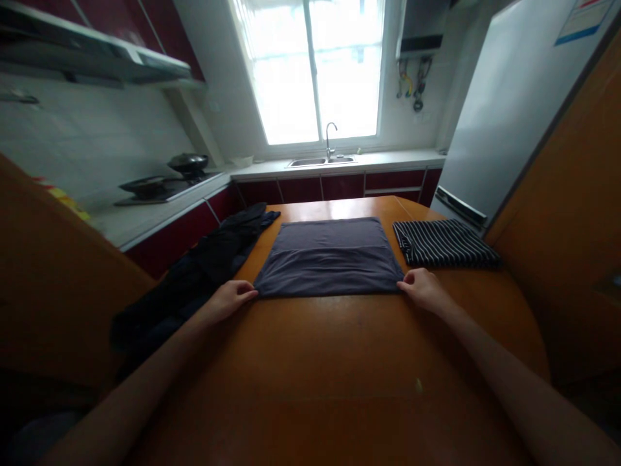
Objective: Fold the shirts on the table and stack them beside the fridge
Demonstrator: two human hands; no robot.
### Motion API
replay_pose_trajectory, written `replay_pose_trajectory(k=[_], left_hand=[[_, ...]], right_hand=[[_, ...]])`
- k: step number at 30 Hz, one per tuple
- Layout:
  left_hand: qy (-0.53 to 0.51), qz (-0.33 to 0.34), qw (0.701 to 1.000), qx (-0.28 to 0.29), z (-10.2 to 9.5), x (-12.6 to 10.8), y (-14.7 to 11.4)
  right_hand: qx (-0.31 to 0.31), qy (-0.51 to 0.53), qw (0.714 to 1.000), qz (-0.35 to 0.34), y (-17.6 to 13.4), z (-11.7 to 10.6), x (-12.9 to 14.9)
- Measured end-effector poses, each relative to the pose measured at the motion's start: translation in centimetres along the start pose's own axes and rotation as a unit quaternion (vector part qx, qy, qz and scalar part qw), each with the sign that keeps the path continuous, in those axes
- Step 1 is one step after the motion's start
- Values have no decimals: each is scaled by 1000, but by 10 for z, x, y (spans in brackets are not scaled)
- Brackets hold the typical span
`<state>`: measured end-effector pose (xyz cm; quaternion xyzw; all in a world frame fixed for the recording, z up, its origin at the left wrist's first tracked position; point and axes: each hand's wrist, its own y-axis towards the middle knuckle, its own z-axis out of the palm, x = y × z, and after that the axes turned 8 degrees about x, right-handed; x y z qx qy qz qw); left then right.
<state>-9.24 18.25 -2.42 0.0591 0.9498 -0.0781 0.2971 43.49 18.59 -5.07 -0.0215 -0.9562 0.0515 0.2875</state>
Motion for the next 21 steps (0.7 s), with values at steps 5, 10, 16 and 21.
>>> replay_pose_trajectory(k=[5, 10, 16, 21], left_hand=[[-58, 16, 998, 6, -6, -4, -3], [-68, 5, 998, 3, -15, -1, -6], [-28, 22, 999, 29, -16, 8, -4], [18, 25, 997, 69, -16, 10, -5]], right_hand=[[58, 170, 983, 25, -2, -6, 2], [116, 275, 953, 51, -9, -17, 1], [142, 188, 971, 26, -4, -19, -7], [127, 70, 989, -20, 0, -16, -17]])
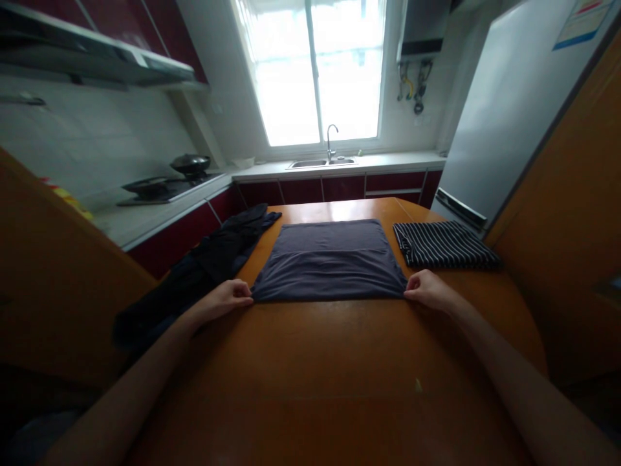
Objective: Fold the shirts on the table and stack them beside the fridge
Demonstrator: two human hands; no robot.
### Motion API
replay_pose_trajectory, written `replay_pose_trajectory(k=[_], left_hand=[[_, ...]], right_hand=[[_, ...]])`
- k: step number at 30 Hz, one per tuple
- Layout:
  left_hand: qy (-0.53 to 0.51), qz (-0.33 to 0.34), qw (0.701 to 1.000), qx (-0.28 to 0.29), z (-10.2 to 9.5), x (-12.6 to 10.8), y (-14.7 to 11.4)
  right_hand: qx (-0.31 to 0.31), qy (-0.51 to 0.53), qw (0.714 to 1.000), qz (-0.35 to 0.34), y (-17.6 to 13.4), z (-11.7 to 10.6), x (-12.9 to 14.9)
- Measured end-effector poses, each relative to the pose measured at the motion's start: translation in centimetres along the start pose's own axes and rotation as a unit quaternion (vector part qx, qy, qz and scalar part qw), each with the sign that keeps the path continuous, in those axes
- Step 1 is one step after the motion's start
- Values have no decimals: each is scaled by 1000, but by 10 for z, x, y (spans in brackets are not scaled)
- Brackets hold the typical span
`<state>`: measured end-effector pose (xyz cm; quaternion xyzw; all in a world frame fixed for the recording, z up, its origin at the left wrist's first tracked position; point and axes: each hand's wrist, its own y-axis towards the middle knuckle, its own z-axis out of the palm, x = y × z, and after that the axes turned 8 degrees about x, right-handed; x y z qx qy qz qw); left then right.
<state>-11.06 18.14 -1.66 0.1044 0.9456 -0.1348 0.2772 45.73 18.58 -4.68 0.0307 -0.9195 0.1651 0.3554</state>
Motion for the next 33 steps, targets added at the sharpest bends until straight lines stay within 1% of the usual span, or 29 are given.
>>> replay_pose_trajectory(k=[1, 3, 4, 5, 6, 7, 9, 10, 11, 14, 16, 19, 22, 24, 26, 28, 30, 33], left_hand=[[16, 2, 1000, -6, 0, -1, -1], [55, 25, 997, -37, 2, -4, -3], [74, 48, 995, -52, 3, -6, -4], [91, 77, 991, -56, 5, -9, -5], [106, 106, 988, -47, 8, -12, -5], [118, 133, 984, -29, 12, -15, -6], [135, 164, 977, 14, 20, -18, -7], [139, 167, 976, 25, 23, -18, -6], [142, 165, 976, 24, 26, -18, -4], [137, 158, 977, -27, 29, -16, 13], [136, 162, 975, -62, 28, -22, 33], [158, 152, 972, -85, 28, -46, 75], [190, 108, 972, -89, 34, -77, 117], [200, 86, 971, -95, 40, -92, 139], [207, 74, 971, -92, 45, -100, 155], [214, 70, 972, -74, 47, -103, 165], [219, 72, 972, -49, 45, -103, 171], [227, 75, 971, -18, 38, -102, 177]], right_hand=[[-20, -23, 1000, -1, -1, -1, 0], [-81, -72, 994, -8, -3, -2, 5], [-120, -92, 988, -25, -5, -2, 10], [-155, -105, 981, -58, -6, 0, 16], [-179, -112, 972, -105, -7, 3, 22], [-189, -114, 962, -158, -8, 8, 29], [-181, -118, 943, -252, -9, 22, 39], [-171, -122, 937, -279, -8, 29, 42], [-162, -126, 934, -291, -7, 36, 45], [-164, -133, 935, -284, 3, 51, 49], [-174, -138, 936, -274, 17, 54, 56], [-171, -175, 938, -245, 47, 51, 79], [-140, -240, 942, -186, 79, 49, 109], [-127, -267, 943, -155, 97, 49, 124], [-121, -279, 943, -138, 111, 50, 131], [-112, -292, 942, -125, 119, 52, 133], [-102, -303, 940, -118, 125, 53, 131], [-87, -315, 938, -115, 130, 52, 127]])
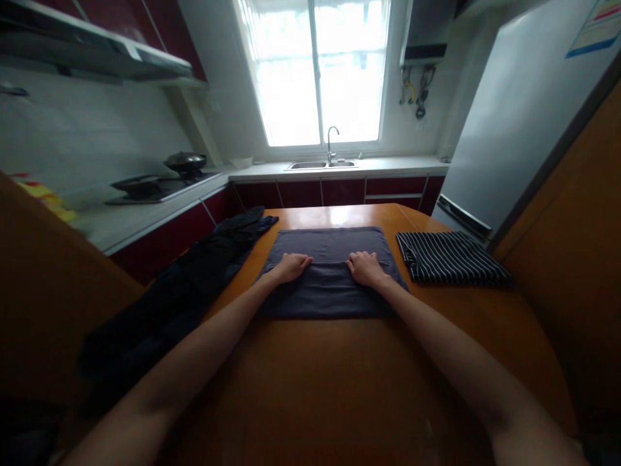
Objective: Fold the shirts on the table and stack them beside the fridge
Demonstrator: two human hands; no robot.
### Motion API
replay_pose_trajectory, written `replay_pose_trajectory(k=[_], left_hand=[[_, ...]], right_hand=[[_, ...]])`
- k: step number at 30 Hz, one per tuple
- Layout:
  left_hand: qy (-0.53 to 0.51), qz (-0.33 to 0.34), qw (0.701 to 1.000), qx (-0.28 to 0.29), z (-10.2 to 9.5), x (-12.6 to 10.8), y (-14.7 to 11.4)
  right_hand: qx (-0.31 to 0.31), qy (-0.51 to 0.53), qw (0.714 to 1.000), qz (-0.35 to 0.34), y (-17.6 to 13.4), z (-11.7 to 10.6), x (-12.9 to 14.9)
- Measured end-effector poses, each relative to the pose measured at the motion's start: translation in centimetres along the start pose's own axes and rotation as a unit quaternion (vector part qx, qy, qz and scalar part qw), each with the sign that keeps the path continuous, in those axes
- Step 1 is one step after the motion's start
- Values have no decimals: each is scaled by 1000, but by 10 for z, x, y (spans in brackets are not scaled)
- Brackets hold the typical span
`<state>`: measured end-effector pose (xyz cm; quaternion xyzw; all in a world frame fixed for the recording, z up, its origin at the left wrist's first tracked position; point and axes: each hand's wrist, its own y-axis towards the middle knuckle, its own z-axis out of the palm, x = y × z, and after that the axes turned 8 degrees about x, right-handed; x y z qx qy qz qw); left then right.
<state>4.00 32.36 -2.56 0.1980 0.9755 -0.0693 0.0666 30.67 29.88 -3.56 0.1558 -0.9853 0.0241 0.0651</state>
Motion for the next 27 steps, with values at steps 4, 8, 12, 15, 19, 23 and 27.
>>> replay_pose_trajectory(k=[4, 8, 12, 15, 19, 23, 27], left_hand=[[19, -1, 1000, 25, -8, 1, 1], [41, -15, 999, -21, -3, -19, -10], [30, 63, 995, -73, 19, -54, -20], [18, 113, 991, -70, 38, -70, -23], [15, 71, 996, -49, 44, -58, -27], [-8, 1, 1000, -20, 36, -13, -41], [-52, -84, 993, -63, 30, 40, -58]], right_hand=[[17, -3, 1000, -12, 2, 1, -4], [-10, -2, 1000, 16, -2, 1, 0], [-105, 5, 995, 1, -14, 11, 20], [-101, 11, 993, -59, -22, 24, 35], [-13, 28, 999, -39, -25, 35, 28], [31, 34, 999, 22, -24, 33, -10], [31, 30, 996, 73, -29, 31, -48]])
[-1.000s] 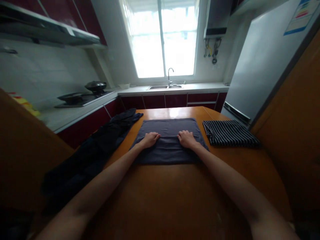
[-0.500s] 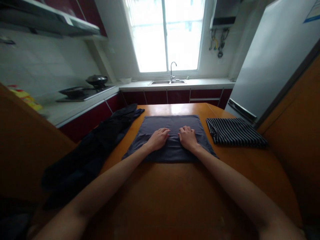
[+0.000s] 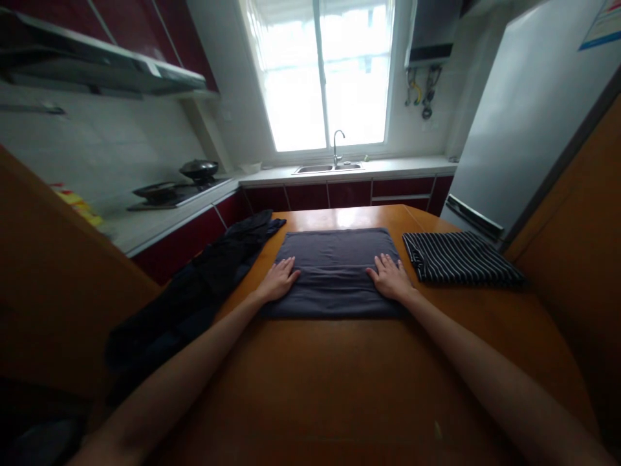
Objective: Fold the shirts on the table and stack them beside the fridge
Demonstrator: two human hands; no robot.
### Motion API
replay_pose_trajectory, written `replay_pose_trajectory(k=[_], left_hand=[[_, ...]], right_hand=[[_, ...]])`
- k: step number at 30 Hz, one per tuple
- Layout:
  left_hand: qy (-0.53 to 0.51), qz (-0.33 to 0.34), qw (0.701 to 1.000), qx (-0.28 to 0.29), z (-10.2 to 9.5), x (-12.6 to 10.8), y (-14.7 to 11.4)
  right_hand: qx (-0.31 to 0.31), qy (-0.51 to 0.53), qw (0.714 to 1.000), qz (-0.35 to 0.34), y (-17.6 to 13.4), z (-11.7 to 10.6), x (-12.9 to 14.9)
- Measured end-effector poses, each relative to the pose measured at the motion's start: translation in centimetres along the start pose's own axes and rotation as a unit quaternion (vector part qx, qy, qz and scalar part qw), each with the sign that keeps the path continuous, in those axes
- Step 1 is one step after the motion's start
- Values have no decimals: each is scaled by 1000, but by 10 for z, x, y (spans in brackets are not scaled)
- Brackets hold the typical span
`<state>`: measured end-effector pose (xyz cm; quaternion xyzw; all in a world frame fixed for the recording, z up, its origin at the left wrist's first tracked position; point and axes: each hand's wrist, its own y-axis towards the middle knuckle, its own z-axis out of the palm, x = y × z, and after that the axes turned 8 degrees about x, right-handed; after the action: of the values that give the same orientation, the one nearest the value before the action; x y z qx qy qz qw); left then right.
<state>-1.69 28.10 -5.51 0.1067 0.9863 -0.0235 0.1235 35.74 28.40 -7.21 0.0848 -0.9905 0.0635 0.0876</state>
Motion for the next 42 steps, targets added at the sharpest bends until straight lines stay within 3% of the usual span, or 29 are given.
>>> replay_pose_trajectory(k=[3, 6, 13, 20, 23, 25, 27, 29, 31, 33, 37, 42], left_hand=[[-25, -35, 998, -54, -6, 26, -1], [-32, -51, 995, -76, -11, 36, 2], [-53, -96, 990, -93, -24, 34, 10], [-17, -145, 986, -79, -28, 27, 3], [28, -105, 988, -111, -31, 8, -3], [44, -16, 991, -124, -27, -14, -7], [42, 89, 991, -94, -18, -39, -12], [46, 158, 986, -34, -3, -61, -18], [57, 181, 982, 22, 10, -75, -23], [64, 173, 981, 58, 18, -79, -27], [64, 120, 988, 75, 16, -71, -28], [68, 43, 994, 76, 4, -42, -29]], right_hand=[[-8, 3, 1000, 30, -1, 1, -14], [-19, 7, 999, 38, -1, 1, -17], [-26, 14, 999, 39, 0, 2, -16], [-24, 14, 999, 44, -3, 0, -15], [-63, -14, 997, 48, -10, -7, -6], [-121, -38, 992, 24, -18, -11, 8], [-157, -38, 986, -33, -27, -11, 28], [-143, -18, 983, -111, -35, -8, 50], [-97, -8, 979, -179, -40, 0, 67], [-53, -9, 978, -203, -41, 7, 76], [-10, 0, 991, -131, -36, 10, 67], [5, 9, 999, -40, -30, 1, 39]])
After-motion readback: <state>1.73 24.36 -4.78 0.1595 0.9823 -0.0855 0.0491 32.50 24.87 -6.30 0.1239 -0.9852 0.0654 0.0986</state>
